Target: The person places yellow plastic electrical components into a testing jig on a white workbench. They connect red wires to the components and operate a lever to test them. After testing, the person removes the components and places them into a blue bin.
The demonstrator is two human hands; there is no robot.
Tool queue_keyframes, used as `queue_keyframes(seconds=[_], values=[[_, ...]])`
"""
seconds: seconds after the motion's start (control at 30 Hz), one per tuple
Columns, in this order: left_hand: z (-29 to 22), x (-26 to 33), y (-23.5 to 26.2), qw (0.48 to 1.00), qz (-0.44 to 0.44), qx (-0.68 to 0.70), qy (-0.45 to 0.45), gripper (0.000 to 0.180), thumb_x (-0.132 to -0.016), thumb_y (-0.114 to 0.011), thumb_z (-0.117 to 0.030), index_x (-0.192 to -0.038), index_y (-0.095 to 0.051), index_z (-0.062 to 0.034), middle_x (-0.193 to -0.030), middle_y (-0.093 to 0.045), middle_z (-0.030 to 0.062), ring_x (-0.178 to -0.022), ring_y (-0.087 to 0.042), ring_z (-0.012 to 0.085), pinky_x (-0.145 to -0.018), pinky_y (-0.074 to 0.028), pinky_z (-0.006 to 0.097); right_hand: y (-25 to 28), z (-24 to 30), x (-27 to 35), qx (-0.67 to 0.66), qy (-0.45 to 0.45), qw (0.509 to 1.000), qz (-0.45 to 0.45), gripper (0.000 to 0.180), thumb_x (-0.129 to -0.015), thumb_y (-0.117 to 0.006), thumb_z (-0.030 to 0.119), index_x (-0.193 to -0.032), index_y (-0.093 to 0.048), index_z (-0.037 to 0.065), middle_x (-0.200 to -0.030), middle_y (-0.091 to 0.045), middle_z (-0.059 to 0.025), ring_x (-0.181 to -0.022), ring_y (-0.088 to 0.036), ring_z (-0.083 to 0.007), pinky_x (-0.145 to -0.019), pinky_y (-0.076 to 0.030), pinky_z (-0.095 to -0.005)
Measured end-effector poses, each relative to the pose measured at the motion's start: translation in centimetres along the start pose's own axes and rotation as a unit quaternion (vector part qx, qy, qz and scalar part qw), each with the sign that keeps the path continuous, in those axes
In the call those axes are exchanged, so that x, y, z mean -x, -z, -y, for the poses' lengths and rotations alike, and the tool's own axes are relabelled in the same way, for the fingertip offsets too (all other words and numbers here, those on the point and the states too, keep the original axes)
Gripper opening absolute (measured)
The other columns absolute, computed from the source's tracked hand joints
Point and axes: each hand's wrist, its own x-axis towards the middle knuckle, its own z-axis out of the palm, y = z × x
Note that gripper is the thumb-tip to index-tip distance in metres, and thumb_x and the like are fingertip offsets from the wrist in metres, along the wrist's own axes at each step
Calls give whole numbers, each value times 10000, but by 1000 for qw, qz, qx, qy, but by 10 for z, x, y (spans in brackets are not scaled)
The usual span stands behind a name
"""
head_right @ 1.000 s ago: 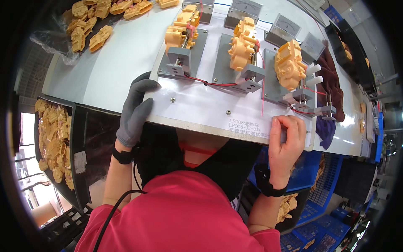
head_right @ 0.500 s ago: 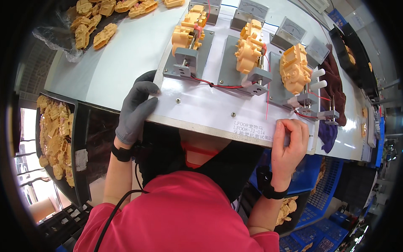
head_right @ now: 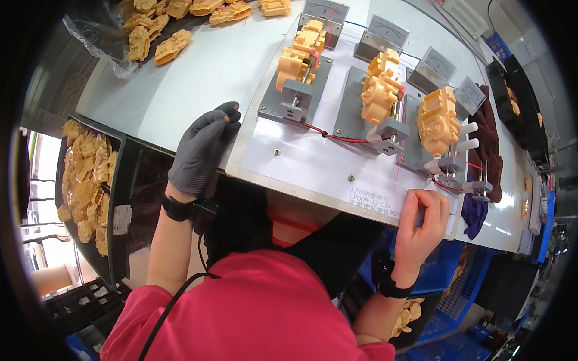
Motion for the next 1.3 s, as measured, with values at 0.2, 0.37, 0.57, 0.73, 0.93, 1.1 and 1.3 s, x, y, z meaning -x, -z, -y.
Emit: queue_keyframes(seconds=[0.2, 0.37, 0.57, 0.73, 0.93, 1.1, 1.3], values=[[0, 0, -1, 1000, 2, -27, -5, 130, -941, -629, -88, -1026, -652, 7, -1350, -561, 144, -1211, -549, 232, -1088, -429, 371, -1, -1, 0, 3, 10, 1000, 1, 59, -936, -634, 54, -945, -621, -3, -929, -596, -109, -879, -570, -263, -783, -465, -347], [-1, 2, -6, 1000, -25, -16, -5, 157, -962, -628, -122, -1054, -641, 4, -1326, -577, 133, -1175, -570, 205, -1066, -450, 352, 1, 0, 0, 3, 4, 1000, 3, 61, -940, -630, 56, -950, -623, -4, -938, -598, -110, -886, -572, -261, -785, -467, -348], [0, 0, -3, 999, -30, -12, 5, 296, -985, -652, -191, -1205, -657, 6, -1255, -648, 100, -1112, -619, 165, -1043, -481, 309, 0, -2, 1, 3, 5, 1000, 3, 66, -943, -630, 61, -957, -626, -3, -948, -599, -110, -893, -576, -260, -790, -470, -346], [2, -1, 1, 999, -10, -28, -13, 353, -1029, -555, -191, -1288, -600, 44, -1282, -625, 127, -1156, -589, 193, -1071, -452, 342, 1, -2, 1, 7, 4, 1000, 6, 67, -945, -630, 65, -959, -628, -1, -951, -601, -109, -895, -578, -260, -791, -471, -347], [0, 0, 0, 1000, 0, -26, -15, 369, -1050, -500, -178, -1327, -578, 52, -1309, -618, 146, -1195, -580, 206, -1094, -445, 358, 1, -1, 1, 9, 5, 1000, 6, 73, -947, -630, 72, -958, -630, -1, -950, -602, -110, -896, -578, -261, -792, -472, -348], [1, 0, 0, 1000, -3, -21, -10, 356, -1045, -513, -167, -1321, -585, 46, -1293, -628, 137, -1179, -591, 204, -1083, -455, 349, 1, -2, 1, 8, 6, 1000, 5, 78, -949, -630, 78, -957, -631, 0, -946, -603, -110, -899, -578, -262, -793, -471, -349], [2, 0, 3, 1000, 8, -16, -2, 313, -1024, -571, -158, -1281, -617, 13, -1235, -655, 104, -1112, -614, 171, -1033, -489, 329, 1, -2, 1, 8, 7, 1000, 4, 82, -950, -629, 83, -955, -631, 1, -945, -603, -112, -903, -577, -268, -800, -468, -353]])
